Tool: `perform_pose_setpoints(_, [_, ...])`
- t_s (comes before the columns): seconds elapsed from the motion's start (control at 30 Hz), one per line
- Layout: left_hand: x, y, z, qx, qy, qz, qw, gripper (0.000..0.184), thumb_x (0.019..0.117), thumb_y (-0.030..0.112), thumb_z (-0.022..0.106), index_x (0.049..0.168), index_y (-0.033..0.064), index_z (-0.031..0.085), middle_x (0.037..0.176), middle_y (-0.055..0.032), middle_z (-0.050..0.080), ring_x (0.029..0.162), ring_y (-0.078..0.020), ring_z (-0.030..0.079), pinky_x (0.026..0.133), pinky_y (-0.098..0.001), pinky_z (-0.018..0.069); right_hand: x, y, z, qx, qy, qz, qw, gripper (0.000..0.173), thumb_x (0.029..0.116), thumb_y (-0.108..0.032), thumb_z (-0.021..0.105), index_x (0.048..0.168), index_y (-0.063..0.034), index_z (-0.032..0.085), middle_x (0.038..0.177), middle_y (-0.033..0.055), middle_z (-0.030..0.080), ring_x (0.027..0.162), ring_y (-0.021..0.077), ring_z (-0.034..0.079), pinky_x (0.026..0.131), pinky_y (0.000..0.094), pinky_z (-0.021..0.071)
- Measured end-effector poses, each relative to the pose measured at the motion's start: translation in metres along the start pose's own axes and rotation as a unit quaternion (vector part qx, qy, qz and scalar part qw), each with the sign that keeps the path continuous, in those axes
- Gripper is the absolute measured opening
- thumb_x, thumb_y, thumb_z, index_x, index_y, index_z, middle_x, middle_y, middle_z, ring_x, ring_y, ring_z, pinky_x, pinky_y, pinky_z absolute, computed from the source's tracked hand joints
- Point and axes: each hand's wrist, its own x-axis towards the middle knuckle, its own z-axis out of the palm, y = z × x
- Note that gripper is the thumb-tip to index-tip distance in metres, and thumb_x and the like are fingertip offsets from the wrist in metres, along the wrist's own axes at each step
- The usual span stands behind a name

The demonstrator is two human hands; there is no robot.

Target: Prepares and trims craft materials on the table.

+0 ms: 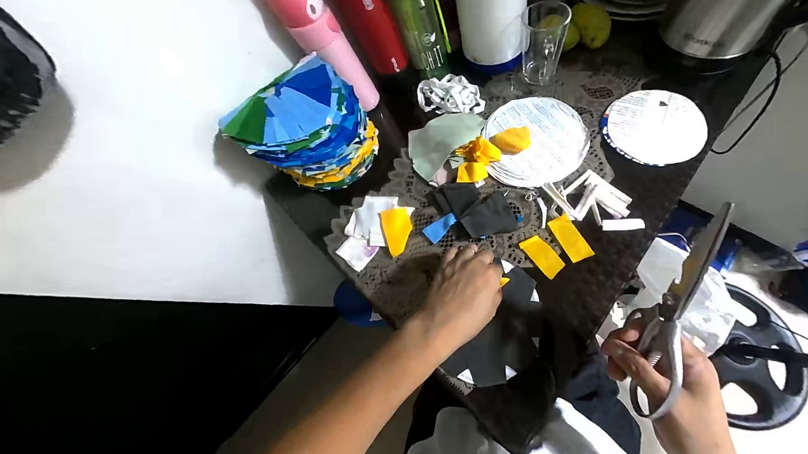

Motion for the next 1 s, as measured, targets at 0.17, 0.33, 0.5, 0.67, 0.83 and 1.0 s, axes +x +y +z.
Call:
perform_pose_setpoints(0.17, [0.001,-0.009,0.002,-0.045,0.019,-0.006,0.999,0.022,0.0984,0.013,0.058,0.100,0.0000,0.075,0.109,-0.0179,0.071,0.115,-0.0358,0.063,0.103,-0.0543,0.0443,-0.001,0.000,0.001,0.006,-0.004,0.012,1.000,0.016,0.0876,-0.005,0.071,0.098,-0.0142,0.063,0.085,-0.0075,0.072,0.066,0.0027,0.067,0.059,0.0175,0.0575])
perform_pose_setpoints(0.33, [-0.015,-0.028,-0.006,-0.152,0.098,-0.016,0.983,0.017,0.0952,0.014,0.066,0.092,0.0006,0.076,0.097,-0.0157,0.071,0.094,-0.0305,0.068,0.085,-0.0508,0.0539,0.008,-0.007,0.023,-0.013,-0.026,0.032,0.999,0.017,0.0860,0.000,0.068,0.097,-0.0111,0.062,0.081,-0.0079,0.071,0.067,0.0012,0.067,0.061,0.0173,0.0572])
perform_pose_setpoints(0.5, [-0.048,-0.030,-0.012,-0.278,0.179,0.009,0.944,0.015,0.0904,0.021,0.067,0.086,0.0090,0.075,0.088,-0.0006,0.070,0.082,-0.0042,0.065,0.074,-0.0219,0.0543,0.027,-0.007,0.070,-0.037,-0.084,-0.022,0.996,0.018,0.0872,-0.005,0.072,0.102,-0.0030,0.063,0.095,-0.0002,0.072,0.080,0.0025,0.068,0.070,0.0189,0.0575])
perform_pose_setpoints(0.67, [-0.066,-0.027,-0.015,-0.482,0.154,0.062,0.860,0.007,0.0900,0.013,0.066,0.088,0.0104,0.071,0.079,0.0089,0.068,0.072,0.0045,0.063,0.065,-0.0124,0.0532,0.036,-0.012,0.086,-0.086,-0.103,-0.049,0.990,0.030,0.0858,-0.015,0.078,0.107,-0.0031,0.061,0.111,0.0041,0.071,0.084,0.0030,0.068,0.071,0.0175,0.0566])
perform_pose_setpoints(0.83, [-0.074,-0.024,-0.010,-0.594,0.149,0.090,0.785,0.006,0.0912,0.008,0.065,0.089,0.0128,0.067,0.079,0.0109,0.066,0.071,0.0037,0.062,0.065,-0.0132,0.0522,0.034,-0.026,0.079,-0.030,-0.137,-0.011,0.990,0.021,0.0848,-0.001,0.071,0.099,-0.0069,0.058,0.089,-0.0041,0.069,0.077,0.0002,0.066,0.067,0.0153,0.0552])
perform_pose_setpoints(1.0, [-0.076,-0.025,0.009,-0.728,0.136,0.051,0.670,0.013,0.0942,0.008,0.062,0.087,0.0156,0.069,0.082,0.0065,0.069,0.076,-0.0022,0.068,0.074,-0.0211,0.0595,0.038,-0.032,0.072,0.057,-0.152,0.049,0.985,0.021,0.0846,-0.002,0.073,0.097,-0.0101,0.058,0.082,-0.0058,0.067,0.071,0.0034,0.065,0.065,0.0200,0.0566])
